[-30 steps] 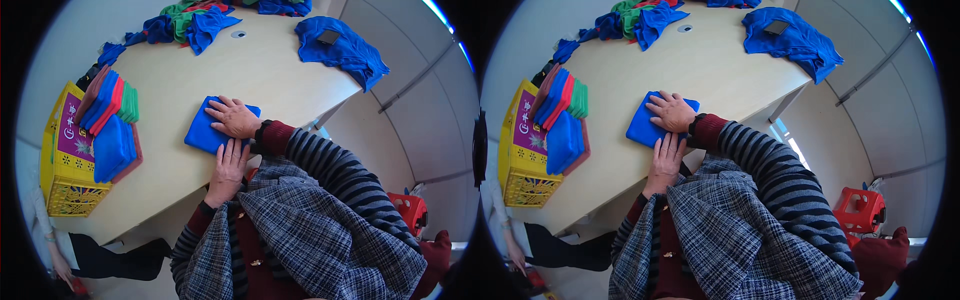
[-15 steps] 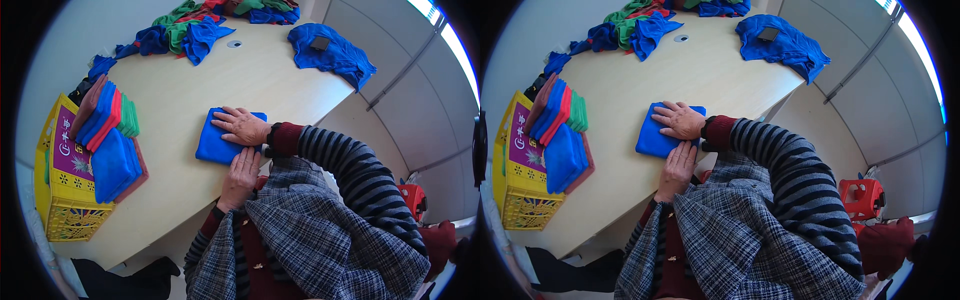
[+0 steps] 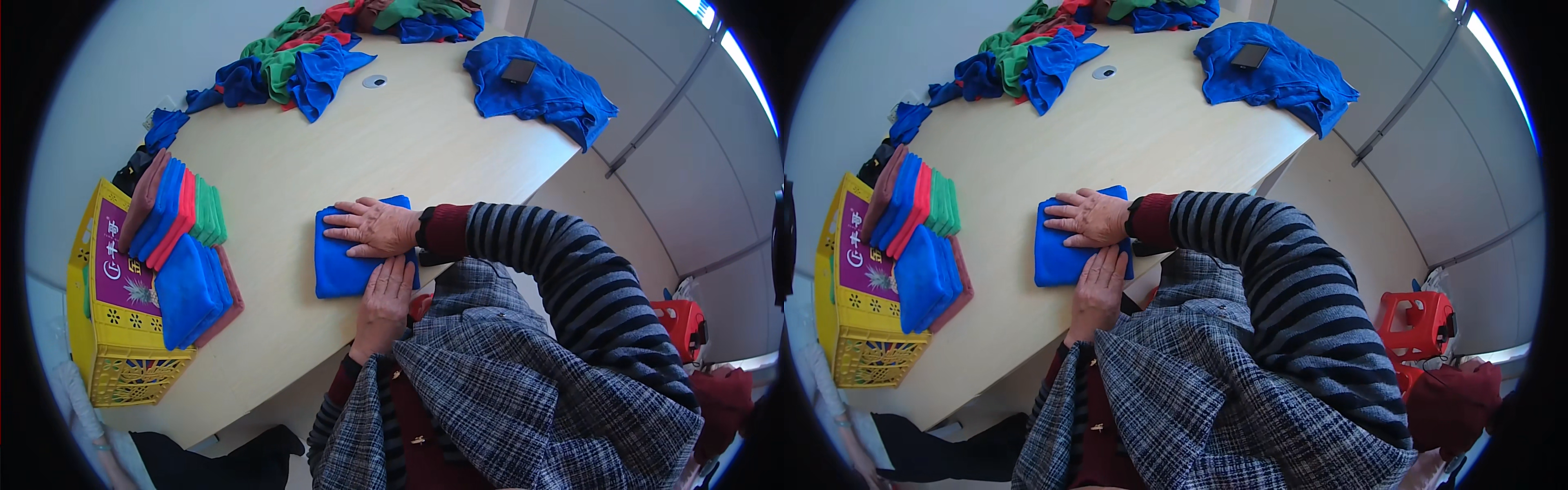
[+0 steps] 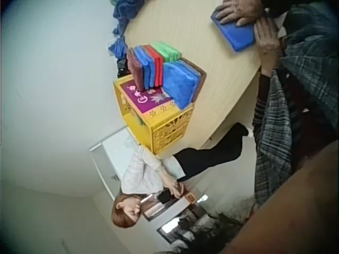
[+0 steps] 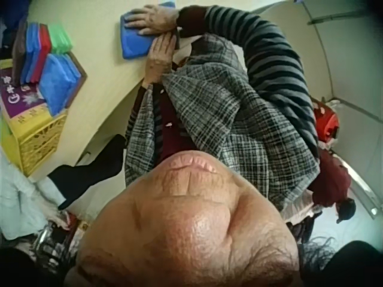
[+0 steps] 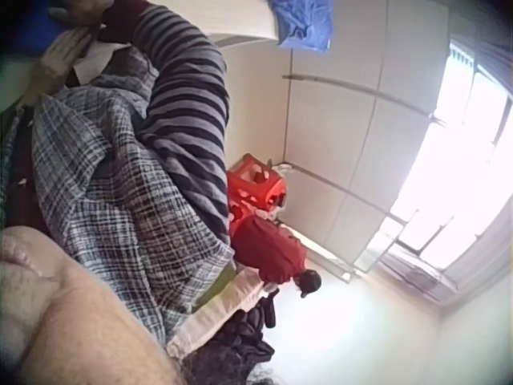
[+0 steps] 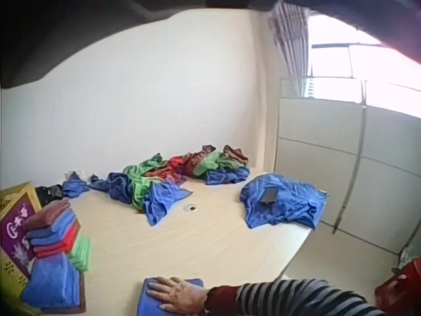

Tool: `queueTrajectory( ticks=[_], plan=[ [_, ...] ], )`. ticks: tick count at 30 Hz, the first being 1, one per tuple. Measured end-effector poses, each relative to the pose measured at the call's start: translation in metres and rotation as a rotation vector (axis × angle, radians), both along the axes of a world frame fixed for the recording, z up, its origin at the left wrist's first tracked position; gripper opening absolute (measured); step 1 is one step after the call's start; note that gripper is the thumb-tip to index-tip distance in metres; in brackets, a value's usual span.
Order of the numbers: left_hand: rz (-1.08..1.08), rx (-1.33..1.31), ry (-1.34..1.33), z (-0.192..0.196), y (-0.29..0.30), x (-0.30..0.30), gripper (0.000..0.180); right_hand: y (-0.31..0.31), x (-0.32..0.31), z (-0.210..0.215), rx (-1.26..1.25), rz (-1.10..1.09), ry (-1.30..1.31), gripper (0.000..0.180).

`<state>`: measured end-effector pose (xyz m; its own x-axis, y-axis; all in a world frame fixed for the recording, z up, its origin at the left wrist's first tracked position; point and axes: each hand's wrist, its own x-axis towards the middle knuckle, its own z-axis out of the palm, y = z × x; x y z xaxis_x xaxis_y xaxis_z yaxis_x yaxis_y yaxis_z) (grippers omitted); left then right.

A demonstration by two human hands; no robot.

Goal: Folding blue fabric squares and stacking them neatly on a desk.

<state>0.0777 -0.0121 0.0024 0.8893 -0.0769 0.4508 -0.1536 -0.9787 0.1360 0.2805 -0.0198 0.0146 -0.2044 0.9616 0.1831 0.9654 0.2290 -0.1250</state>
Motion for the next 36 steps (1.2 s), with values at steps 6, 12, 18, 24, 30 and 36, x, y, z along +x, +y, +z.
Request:
queueTrajectory(
  ticks=[6, 12, 18, 24, 30, 36],
  plan=[
    [0.088, -0.031, 0.008, 0.008, -0.009, 0.013, 0.053, 0.006, 0.012, 0.001, 0.06, 0.056, -0.032, 0.058],
    [0.082, -0.179, -0.071, 0.026, -0.002, 0.002, 0.046, -0.007, 0.002, 0.024, 0.123, -0.137, 0.245, 0.056],
    [0.512, -0.161, -0.055, 0.032, 0.047, -0.012, 0.043, -0.045, -0.064, 0.025, 0.124, -0.309, 0.203, 0.062],
    [0.509, -0.09, 0.115, 0.011, 0.058, -0.003, 0.049, -0.048, -0.061, 0.002, 0.089, -0.414, 0.13, 0.068],
    [0.548, -0.099, 0.158, 0.012, 0.056, -0.002, 0.05, -0.053, -0.043, -0.005, 0.082, -0.457, 0.161, 0.07],
    [0.541, -0.073, 0.172, 0.016, 0.056, -0.003, 0.05, -0.057, -0.021, -0.006, 0.099, -0.501, 0.128, 0.069]
  ],
)
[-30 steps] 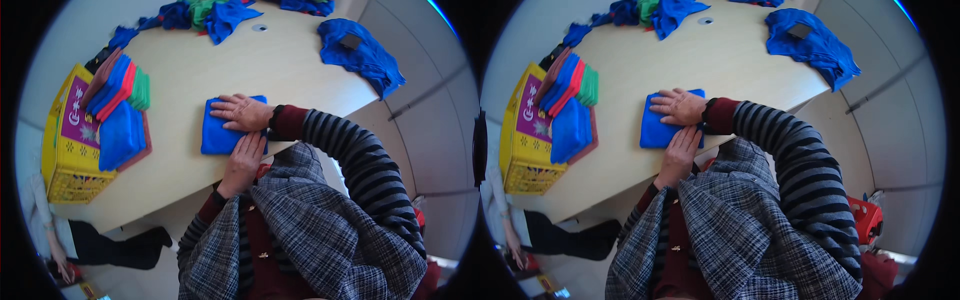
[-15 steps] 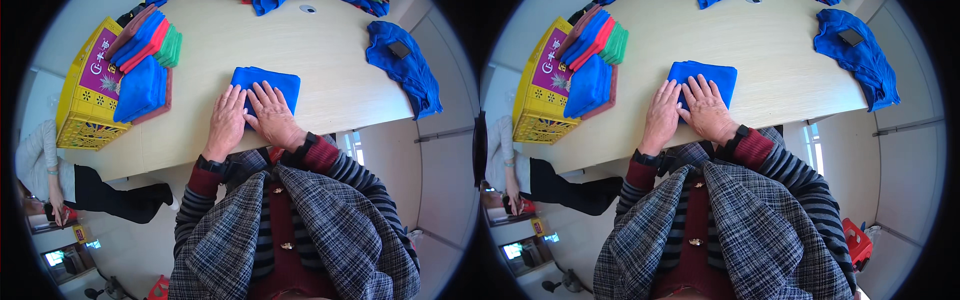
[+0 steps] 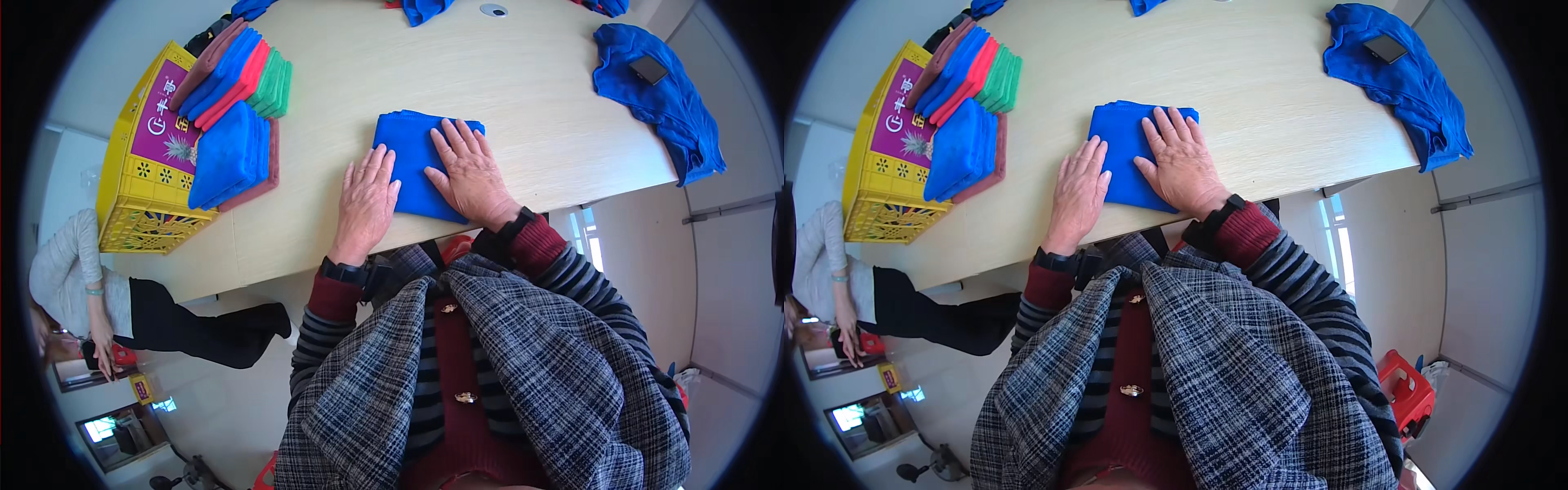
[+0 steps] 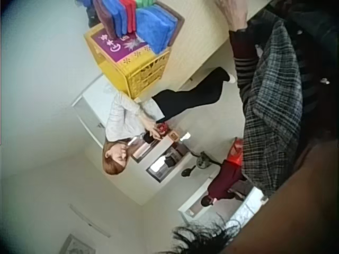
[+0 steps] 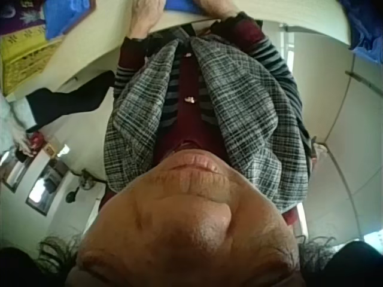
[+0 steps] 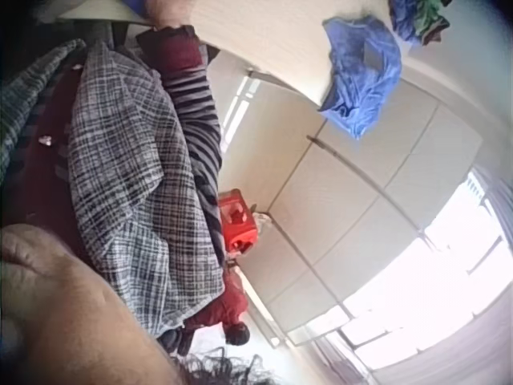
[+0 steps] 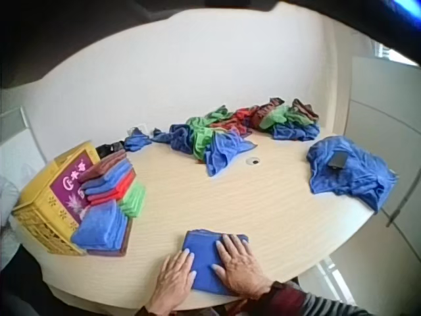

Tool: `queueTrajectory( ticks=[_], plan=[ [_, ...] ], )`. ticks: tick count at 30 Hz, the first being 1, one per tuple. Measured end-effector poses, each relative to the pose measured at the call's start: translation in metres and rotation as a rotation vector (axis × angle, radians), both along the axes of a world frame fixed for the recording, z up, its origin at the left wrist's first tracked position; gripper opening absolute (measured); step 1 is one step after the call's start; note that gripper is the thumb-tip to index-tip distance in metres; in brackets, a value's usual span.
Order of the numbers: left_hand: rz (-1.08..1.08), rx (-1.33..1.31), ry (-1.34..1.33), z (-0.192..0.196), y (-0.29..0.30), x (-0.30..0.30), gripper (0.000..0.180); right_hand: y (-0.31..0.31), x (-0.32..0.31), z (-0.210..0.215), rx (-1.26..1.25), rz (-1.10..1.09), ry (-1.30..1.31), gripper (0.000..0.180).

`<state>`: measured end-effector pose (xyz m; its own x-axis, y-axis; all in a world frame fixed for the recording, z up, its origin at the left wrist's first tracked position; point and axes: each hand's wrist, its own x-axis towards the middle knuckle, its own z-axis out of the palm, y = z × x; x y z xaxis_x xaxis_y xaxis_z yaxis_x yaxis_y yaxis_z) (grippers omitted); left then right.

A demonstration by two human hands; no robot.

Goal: Folding blue fabric squares and stacking them neatly on a desk.

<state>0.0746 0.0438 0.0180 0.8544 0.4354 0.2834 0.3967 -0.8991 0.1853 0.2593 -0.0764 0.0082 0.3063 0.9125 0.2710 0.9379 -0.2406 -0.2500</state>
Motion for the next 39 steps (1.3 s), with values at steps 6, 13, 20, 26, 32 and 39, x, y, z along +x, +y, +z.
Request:
queueTrajectory(
  ticks=[6, 13, 20, 26, 32, 39],
  plan=[
    [0.024, 0.087, 0.077, 0.017, 0.008, 0.004, 0.048, -0.006, 0.014, 0.014, -0.119, -0.141, -0.047, 0.068],
    [-0.178, 0.09, -0.021, 0.004, 0.028, 0.051, 0.051, 0.005, -0.022, 0.005, -0.014, 0.006, -0.026, 0.069],
    [-0.107, -0.019, -0.029, -0.014, 0.03, 0.055, 0.057, 0.005, -0.01, 0.0, -0.012, 0.029, -0.01, 0.07],
    [-0.065, -0.071, -0.023, -0.02, 0.033, 0.057, 0.058, 0.006, 0.01, 0.002, -0.034, -0.038, -0.011, 0.069],
    [-0.029, -0.124, -0.03, -0.02, 0.03, 0.05, 0.059, 0.006, 0.021, -0.005, -0.019, -0.024, -0.018, 0.068],
    [0.072, -0.132, -0.049, -0.022, 0.004, 0.029, 0.06, 0.007, 0.03, -0.001, -0.032, 0.119, -0.078, 0.065]
  ],
)
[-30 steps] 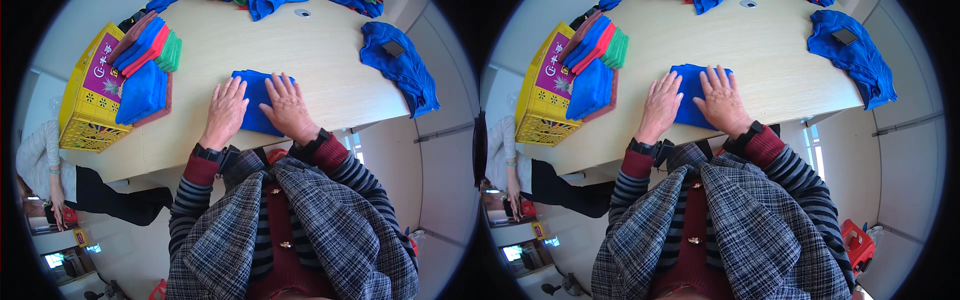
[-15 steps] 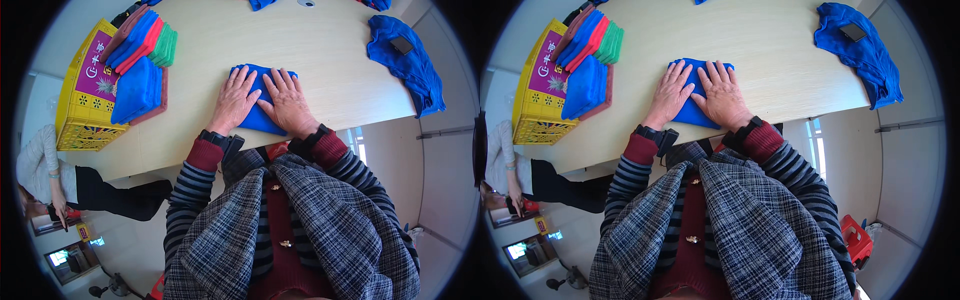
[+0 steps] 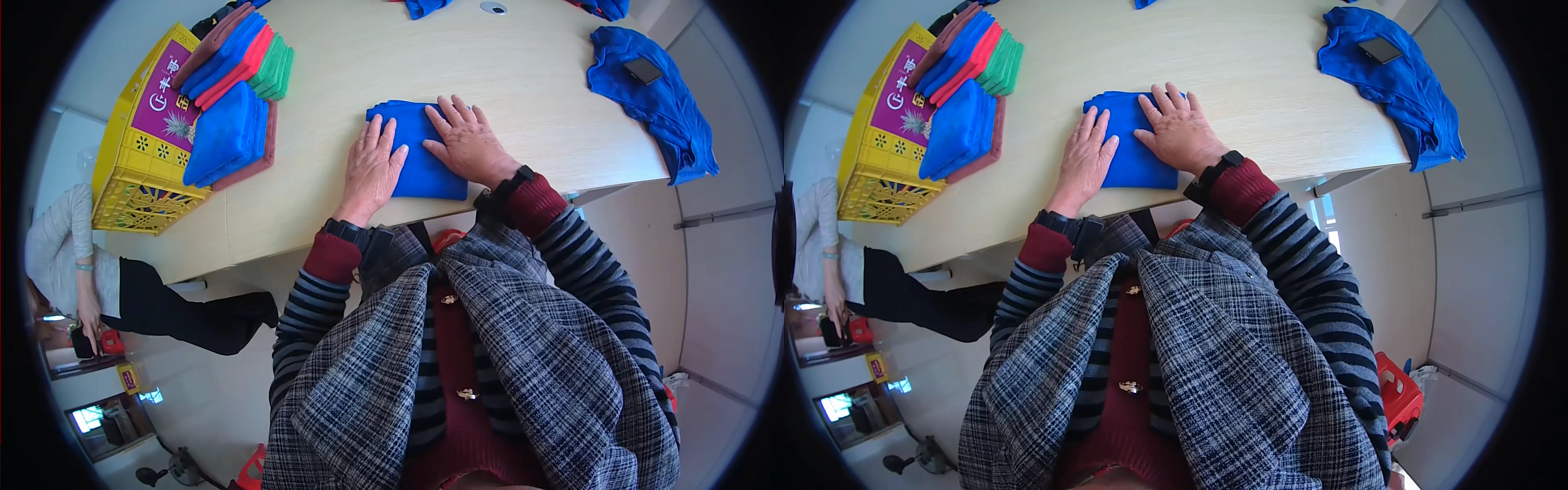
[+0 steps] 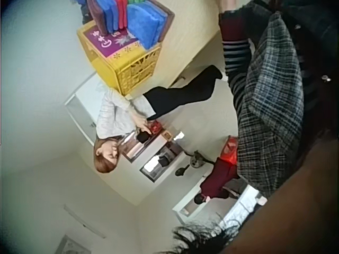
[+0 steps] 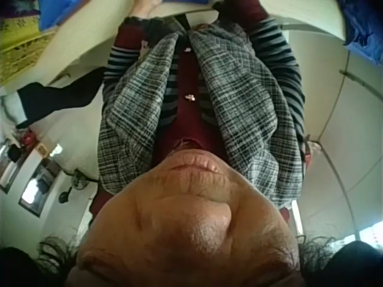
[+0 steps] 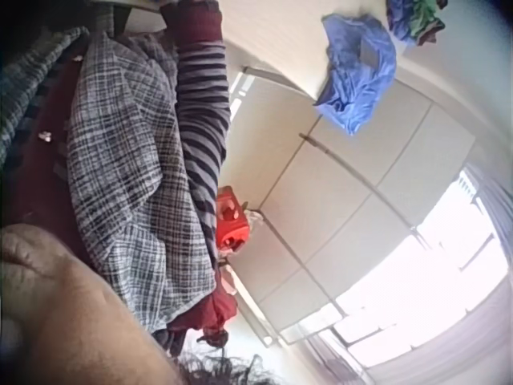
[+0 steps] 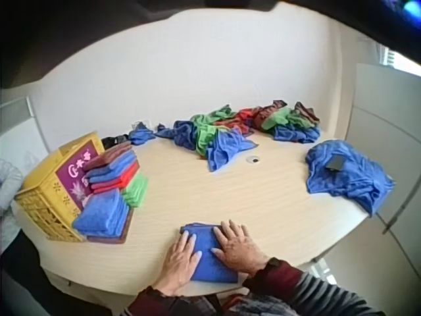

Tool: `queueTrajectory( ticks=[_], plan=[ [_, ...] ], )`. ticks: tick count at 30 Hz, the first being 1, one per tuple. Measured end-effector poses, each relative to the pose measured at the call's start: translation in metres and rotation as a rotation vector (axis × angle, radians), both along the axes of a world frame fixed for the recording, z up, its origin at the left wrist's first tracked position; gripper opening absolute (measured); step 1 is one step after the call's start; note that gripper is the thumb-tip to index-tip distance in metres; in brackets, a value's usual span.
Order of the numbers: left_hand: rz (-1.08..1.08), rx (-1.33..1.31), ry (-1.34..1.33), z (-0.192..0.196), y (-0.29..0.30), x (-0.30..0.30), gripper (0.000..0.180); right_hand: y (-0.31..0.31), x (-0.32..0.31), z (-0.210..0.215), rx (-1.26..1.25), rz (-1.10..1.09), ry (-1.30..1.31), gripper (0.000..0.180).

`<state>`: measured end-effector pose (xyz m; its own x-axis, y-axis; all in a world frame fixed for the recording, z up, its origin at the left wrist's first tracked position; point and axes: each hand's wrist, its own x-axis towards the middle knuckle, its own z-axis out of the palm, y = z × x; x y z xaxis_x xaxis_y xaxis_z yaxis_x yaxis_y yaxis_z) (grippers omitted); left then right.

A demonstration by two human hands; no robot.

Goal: Folding blue fabric squares and stacking them neatly on a desk.

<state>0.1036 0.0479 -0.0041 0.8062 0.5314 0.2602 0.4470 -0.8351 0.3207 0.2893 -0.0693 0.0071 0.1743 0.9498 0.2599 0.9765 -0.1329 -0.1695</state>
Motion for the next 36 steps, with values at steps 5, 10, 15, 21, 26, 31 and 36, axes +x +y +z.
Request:
queueTrajectory(
  ticks=[5, 10, 15, 21, 26, 31, 36],
  plan=[
    [0.069, 0.164, 0.052, 0.013, -0.022, -0.012, 0.058, 0.0, -0.052, 0.014, -0.014, -0.06, -0.053, 0.062],
    [-0.001, 0.099, 0.023, 0.003, -0.016, -0.018, 0.056, -0.001, -0.065, 0.003, -0.001, -0.04, 0.039, 0.061],
    [0.007, 0.065, 0.025, 0.001, -0.013, -0.014, 0.056, -0.002, -0.054, 0.004, 0.016, -0.024, 0.075, 0.06],
    [0.048, 0.088, 0.014, 0.005, -0.015, -0.015, 0.056, 0.004, -0.042, -0.001, 0.061, 0.013, 0.038, 0.06],
    [0.071, 0.089, -0.061, 0.003, -0.022, -0.024, 0.056, 0.01, -0.028, 0.012, 0.082, 0.037, 0.072, 0.062],
    [0.103, 0.135, -0.121, 0.011, -0.035, -0.038, 0.057, 0.017, -0.022, 0.017, 0.005, 0.033, -0.034, 0.062],
    [0.026, 0.141, -0.11, 0.013, -0.039, -0.041, 0.057, 0.011, -0.044, 0.017, -0.007, 0.049, -0.028, 0.062]
  ],
)
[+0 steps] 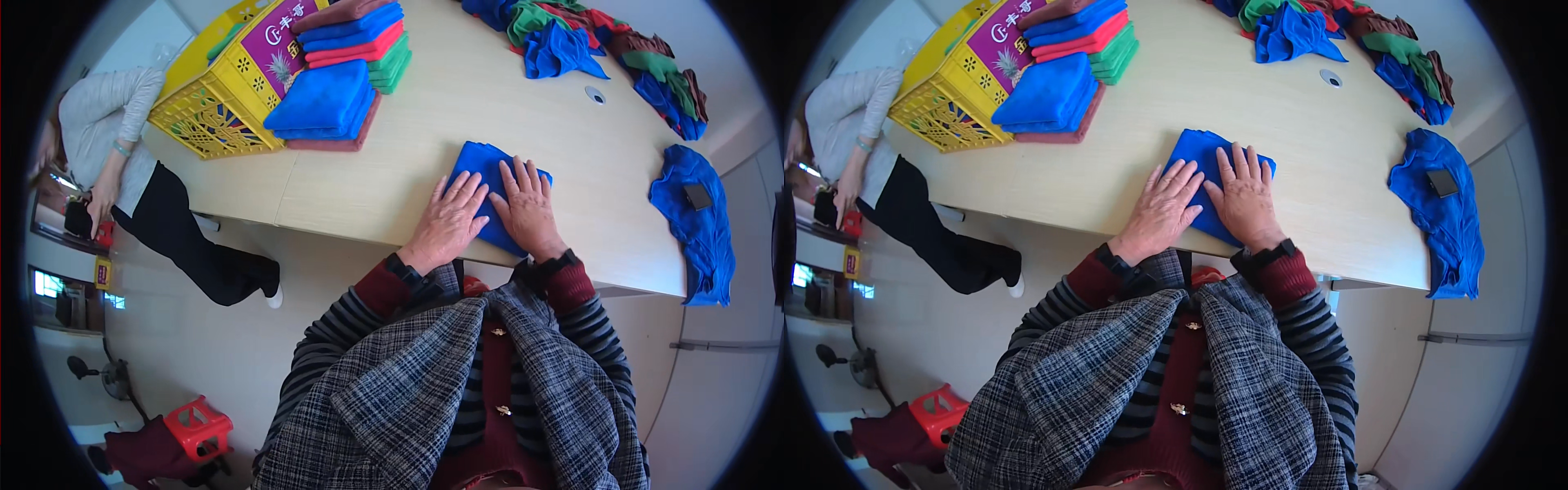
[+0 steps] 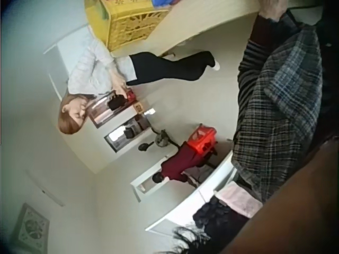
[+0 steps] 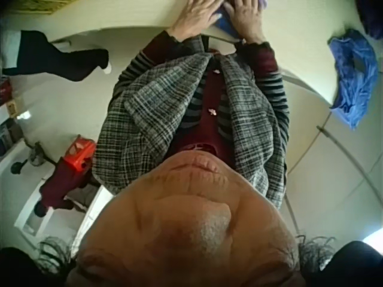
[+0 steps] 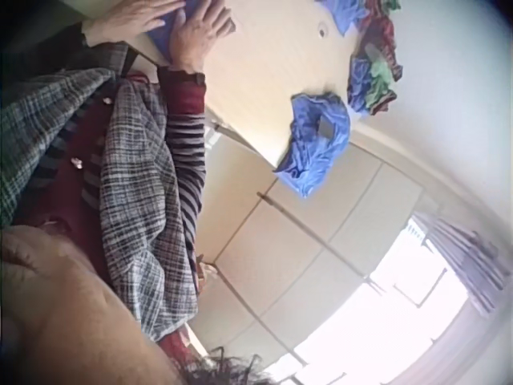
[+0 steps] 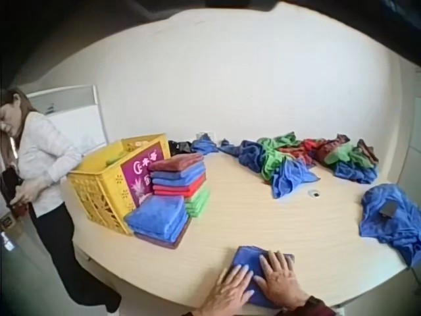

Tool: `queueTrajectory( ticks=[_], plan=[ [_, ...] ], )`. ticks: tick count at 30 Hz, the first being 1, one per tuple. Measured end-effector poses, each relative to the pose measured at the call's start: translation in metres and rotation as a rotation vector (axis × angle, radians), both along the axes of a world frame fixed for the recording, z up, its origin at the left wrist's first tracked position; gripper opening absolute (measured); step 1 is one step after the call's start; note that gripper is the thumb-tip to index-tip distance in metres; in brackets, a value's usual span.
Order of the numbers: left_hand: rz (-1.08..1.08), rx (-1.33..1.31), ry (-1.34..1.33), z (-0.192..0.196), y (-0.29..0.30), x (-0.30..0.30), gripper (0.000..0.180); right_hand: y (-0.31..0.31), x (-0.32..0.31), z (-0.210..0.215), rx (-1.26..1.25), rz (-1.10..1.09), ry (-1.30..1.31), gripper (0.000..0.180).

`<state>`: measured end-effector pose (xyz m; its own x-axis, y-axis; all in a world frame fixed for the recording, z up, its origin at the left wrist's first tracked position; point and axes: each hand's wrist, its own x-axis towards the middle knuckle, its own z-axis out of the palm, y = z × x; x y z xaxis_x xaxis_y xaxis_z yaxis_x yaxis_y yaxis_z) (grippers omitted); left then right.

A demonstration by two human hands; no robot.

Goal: Folding blue fabric squares and stacking them neatly on a desk.

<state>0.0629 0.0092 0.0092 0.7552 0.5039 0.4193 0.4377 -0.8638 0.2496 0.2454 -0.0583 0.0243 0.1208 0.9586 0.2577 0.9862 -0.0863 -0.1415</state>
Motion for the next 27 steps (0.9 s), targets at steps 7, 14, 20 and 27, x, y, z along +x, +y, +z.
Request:
queueTrajectory(
  ticks=[7, 14, 20, 27],
  plan=[
    [-0.014, -0.013, 0.031, -0.001, 0.007, 0.007, 0.055, -0.001, -0.004, -0.008, -0.002, 0.018, -0.005, 0.061],
    [0.004, -0.022, 0.023, -0.002, -0.002, -0.007, 0.055, -0.004, 0.005, -0.005, 0.054, 0.071, 0.073, 0.062],
    [0.032, -0.086, -0.205, 0.008, -0.019, -0.034, 0.054, -0.002, 0.015, -0.009, -0.023, -0.098, 0.115, 0.065],
    [0.17, -0.698, -0.117, -0.001, -0.051, -0.116, 0.042, -0.002, -0.022, -0.004, -0.067, -0.045, 0.128, 0.065]
  ],
)
